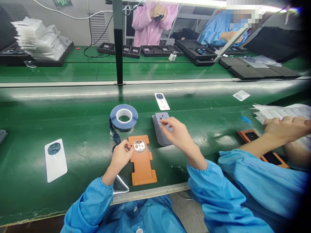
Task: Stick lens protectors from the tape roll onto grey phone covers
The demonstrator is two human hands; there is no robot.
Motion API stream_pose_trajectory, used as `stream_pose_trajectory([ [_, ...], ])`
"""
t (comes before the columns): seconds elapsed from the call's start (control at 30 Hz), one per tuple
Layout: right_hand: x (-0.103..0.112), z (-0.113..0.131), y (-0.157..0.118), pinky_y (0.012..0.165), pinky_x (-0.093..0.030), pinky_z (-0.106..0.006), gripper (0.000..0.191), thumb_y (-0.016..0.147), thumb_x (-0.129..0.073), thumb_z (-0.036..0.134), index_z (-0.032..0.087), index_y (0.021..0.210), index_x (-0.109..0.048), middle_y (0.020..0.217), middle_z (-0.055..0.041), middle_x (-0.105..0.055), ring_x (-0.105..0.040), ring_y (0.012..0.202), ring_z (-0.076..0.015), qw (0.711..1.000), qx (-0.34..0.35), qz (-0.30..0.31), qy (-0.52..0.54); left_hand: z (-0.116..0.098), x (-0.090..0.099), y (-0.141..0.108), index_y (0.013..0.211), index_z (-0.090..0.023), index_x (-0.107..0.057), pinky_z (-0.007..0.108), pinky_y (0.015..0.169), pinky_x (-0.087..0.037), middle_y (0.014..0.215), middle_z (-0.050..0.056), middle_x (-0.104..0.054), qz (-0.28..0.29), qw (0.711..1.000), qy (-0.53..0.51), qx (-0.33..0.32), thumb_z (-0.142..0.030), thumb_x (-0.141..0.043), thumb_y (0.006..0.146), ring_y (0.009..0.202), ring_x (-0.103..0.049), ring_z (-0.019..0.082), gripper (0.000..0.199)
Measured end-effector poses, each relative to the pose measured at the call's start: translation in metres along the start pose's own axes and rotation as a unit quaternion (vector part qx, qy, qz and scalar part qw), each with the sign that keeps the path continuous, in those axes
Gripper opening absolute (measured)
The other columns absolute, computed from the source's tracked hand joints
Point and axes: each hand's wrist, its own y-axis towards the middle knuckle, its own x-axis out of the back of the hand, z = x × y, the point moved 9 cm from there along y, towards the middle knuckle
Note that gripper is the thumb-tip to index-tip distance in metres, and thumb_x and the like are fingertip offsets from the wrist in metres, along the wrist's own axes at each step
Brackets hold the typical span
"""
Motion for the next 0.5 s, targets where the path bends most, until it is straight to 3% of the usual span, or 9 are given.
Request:
stream_pose_trajectory([
  [0.1,0.005,-0.034,0.047,0.113,-0.040,-0.054,0.050,0.086,-0.067,0.029,0.021,0.135,-0.062,0.141,-0.0158,-0.057,-0.051,0.133,-0.0376,0.994,0.007,0.060,-0.089,0.000,0.001,0.000,0.068,-0.023,-0.047,0.024,0.058,-0.034,0.054,-0.007,-0.048,-0.002,1.000,-0.006,-0.009,-0.027,-0.059,0.076,0.053,-0.051,0.013,0.014],
  [0.23,-0.009,-0.070,0.073,0.114,-0.039,-0.053,0.049,0.087,-0.069,0.033,0.018,0.133,-0.064,0.144,-0.0180,-0.056,-0.050,0.136,-0.0372,0.984,-0.030,0.144,-0.103,0.000,0.001,0.000,0.070,-0.023,-0.049,0.024,0.058,-0.033,0.056,-0.007,-0.050,0.008,1.000,-0.019,-0.020,-0.023,-0.057,0.075,0.055,-0.051,0.013,0.009],
  [0.33,-0.003,-0.069,0.072,0.111,-0.044,-0.048,0.044,0.085,-0.072,0.035,0.021,0.126,-0.068,0.137,-0.0141,-0.062,-0.059,0.127,-0.0325,0.992,-0.016,0.106,-0.073,0.000,0.001,-0.001,0.072,-0.023,-0.049,0.023,0.057,-0.033,0.057,-0.007,-0.052,0.017,0.999,-0.023,-0.024,-0.022,-0.056,0.076,0.054,-0.050,0.012,0.008],
  [0.5,0.043,-0.047,0.053,0.095,-0.054,-0.049,0.042,0.081,-0.078,0.040,0.023,0.118,-0.071,0.117,-0.0098,-0.072,-0.069,0.104,-0.0302,0.999,-0.028,-0.013,0.014,0.001,0.000,-0.001,0.074,-0.023,-0.050,0.024,0.058,-0.035,0.060,-0.006,-0.057,0.023,0.999,-0.030,-0.030,-0.027,-0.057,0.081,0.055,-0.054,0.013,0.011],
])
